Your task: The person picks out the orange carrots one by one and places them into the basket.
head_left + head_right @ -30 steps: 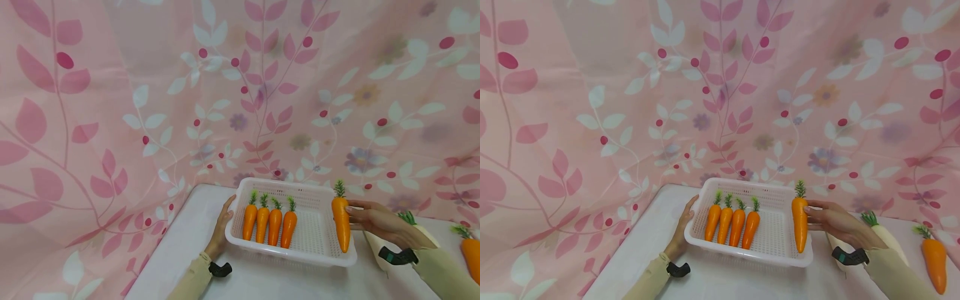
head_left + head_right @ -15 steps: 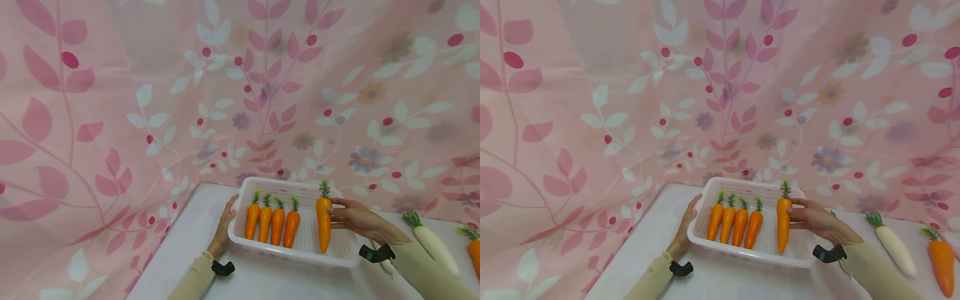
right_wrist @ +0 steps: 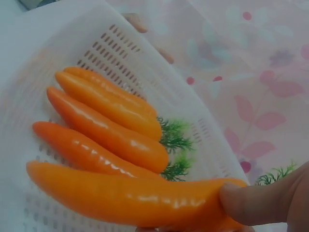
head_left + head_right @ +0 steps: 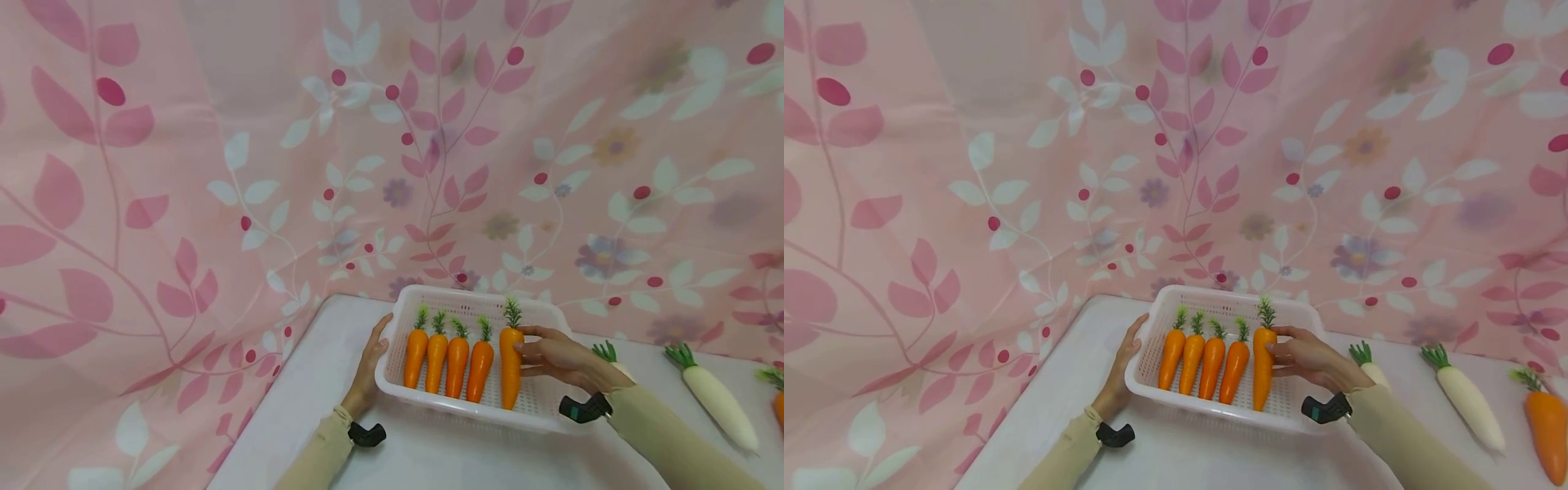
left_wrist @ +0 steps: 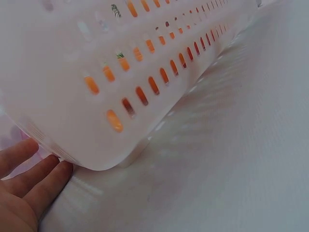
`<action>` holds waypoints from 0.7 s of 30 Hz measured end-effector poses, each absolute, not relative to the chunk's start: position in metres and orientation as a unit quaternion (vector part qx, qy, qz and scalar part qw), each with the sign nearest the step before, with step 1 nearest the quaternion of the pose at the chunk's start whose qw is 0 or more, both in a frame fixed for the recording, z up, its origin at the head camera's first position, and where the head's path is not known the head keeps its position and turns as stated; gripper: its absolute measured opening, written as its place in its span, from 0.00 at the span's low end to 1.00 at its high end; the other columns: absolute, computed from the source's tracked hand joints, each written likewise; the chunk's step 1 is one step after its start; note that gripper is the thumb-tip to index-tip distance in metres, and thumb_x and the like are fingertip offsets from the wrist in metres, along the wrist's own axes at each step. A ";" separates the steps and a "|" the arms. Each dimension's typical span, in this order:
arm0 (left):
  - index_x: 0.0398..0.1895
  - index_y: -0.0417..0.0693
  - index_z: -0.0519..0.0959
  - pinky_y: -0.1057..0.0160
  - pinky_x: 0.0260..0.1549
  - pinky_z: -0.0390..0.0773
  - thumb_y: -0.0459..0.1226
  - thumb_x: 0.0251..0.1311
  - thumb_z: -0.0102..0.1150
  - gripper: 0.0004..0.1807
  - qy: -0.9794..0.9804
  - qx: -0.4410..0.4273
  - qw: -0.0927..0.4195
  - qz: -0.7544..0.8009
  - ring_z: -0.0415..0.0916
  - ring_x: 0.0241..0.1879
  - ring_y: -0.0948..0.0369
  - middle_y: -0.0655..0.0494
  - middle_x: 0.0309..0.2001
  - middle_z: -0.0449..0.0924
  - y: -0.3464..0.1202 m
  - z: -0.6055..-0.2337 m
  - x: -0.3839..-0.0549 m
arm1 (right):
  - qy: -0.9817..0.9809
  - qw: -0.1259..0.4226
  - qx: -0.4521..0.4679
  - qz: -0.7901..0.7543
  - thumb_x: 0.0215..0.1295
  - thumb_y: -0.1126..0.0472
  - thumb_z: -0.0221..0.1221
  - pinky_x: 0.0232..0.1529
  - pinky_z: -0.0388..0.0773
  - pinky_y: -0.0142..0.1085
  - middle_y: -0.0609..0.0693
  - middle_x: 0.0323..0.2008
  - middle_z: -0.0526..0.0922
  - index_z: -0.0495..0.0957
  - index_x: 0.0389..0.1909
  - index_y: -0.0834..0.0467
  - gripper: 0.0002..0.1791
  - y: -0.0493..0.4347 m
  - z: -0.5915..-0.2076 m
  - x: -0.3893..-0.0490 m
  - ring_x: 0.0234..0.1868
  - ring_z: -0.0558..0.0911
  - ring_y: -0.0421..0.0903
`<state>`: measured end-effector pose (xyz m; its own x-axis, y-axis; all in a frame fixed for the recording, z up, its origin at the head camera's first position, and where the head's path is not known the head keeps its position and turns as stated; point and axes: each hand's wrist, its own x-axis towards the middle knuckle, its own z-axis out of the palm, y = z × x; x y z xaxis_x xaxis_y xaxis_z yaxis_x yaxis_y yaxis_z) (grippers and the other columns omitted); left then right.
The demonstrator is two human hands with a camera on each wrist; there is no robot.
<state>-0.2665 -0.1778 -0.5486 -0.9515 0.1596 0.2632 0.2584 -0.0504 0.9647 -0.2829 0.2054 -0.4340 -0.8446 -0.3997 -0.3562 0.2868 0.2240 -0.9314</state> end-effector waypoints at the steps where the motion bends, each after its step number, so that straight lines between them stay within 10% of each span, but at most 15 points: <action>1: 0.85 0.71 0.54 0.51 0.70 0.69 0.48 0.82 0.34 0.30 -0.688 -0.151 0.036 -0.708 0.62 0.76 0.47 0.59 0.84 0.54 -0.178 -0.548 -0.267 | 0.734 0.276 -0.038 -0.619 0.80 0.65 0.53 0.61 0.81 0.59 0.74 0.69 0.68 0.40 0.80 0.74 0.41 0.204 -0.435 -0.284 0.55 0.84 0.56; 21: 0.85 0.69 0.53 0.53 0.70 0.69 0.48 0.82 0.34 0.31 -0.688 -0.156 0.035 -0.708 0.62 0.76 0.46 0.56 0.85 0.52 -0.178 -0.550 -0.269 | 0.754 0.292 -0.006 -0.588 0.77 0.70 0.53 0.60 0.80 0.61 0.80 0.72 0.61 0.43 0.77 0.80 0.39 0.185 -0.451 -0.301 0.63 0.79 0.71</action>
<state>-0.2691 -0.1779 -0.5504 -0.9487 0.1662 0.2690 0.2642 -0.0507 0.9631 -0.3007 0.1845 -0.4513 -0.8293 -0.3533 -0.4329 0.3341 0.3073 -0.8910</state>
